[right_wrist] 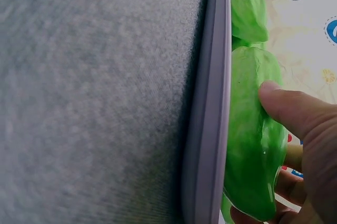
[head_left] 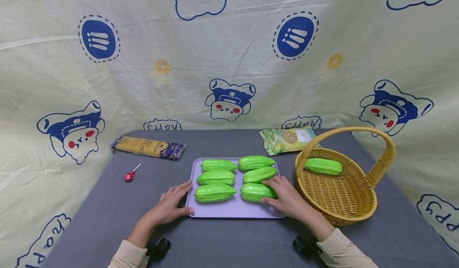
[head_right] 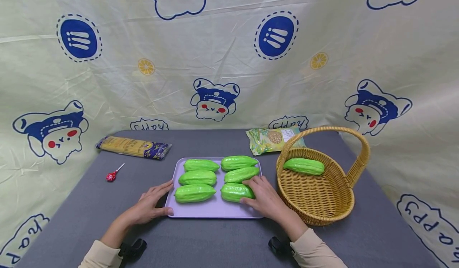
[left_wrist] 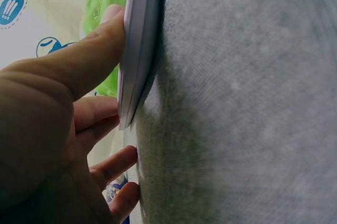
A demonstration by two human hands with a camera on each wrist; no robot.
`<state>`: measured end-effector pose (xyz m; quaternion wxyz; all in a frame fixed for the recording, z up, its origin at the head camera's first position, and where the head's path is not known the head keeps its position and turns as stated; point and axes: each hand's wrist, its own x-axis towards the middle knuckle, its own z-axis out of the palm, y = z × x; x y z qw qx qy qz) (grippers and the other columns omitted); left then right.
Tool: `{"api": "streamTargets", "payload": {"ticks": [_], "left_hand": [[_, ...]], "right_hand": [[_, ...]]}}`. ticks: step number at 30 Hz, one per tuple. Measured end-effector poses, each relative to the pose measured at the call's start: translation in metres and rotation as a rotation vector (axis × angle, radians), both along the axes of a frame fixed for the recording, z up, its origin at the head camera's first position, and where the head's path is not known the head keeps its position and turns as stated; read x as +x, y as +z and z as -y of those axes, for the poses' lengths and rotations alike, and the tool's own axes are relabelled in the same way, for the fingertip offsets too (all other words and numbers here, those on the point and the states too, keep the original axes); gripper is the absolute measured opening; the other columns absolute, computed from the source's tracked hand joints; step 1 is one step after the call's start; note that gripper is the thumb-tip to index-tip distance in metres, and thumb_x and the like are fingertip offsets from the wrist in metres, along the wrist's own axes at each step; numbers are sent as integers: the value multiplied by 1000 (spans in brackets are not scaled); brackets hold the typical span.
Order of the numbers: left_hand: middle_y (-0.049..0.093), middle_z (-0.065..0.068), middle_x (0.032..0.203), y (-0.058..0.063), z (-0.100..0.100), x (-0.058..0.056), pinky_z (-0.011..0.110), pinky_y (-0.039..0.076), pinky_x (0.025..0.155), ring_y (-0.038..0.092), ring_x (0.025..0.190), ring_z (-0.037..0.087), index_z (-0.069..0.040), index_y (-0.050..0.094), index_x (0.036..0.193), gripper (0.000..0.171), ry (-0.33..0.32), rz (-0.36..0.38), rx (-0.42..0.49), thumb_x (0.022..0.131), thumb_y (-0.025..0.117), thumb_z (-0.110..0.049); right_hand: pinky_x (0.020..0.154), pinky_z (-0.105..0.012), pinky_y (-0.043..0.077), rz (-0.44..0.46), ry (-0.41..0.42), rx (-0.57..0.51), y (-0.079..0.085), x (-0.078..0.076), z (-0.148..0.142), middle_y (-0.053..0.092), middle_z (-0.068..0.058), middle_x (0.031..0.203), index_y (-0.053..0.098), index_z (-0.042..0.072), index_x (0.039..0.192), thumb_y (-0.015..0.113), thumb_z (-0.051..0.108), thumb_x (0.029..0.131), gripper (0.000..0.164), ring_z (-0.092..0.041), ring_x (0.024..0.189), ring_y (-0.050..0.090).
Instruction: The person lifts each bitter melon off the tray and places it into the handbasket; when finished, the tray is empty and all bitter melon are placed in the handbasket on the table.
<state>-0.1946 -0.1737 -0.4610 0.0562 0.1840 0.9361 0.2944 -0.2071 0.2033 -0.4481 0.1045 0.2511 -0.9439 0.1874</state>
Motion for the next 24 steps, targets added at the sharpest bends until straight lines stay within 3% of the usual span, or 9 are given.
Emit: {"api": "streamTargets", "payload": {"ticks": [15, 24], "left_hand": [[34, 9, 153, -1, 0, 2, 59, 28, 96, 35, 133, 37, -8, 39, 143, 79, 5, 0, 6, 78, 73, -37], [34, 9, 153, 2, 0, 2, 60, 27, 96, 35, 133, 38, -7, 39, 143, 79, 5, 3, 4, 78, 73, -38]], "right_hand": [[78, -33, 42, 0, 6, 13, 2, 3, -2, 62, -2, 106, 63, 8, 118, 76, 35, 76, 51, -14, 92, 49], [78, -33, 41, -29, -1, 6, 23, 10, -6, 61, -1, 106, 63, 11, 119, 76, 36, 75, 51, -14, 95, 49]]}}
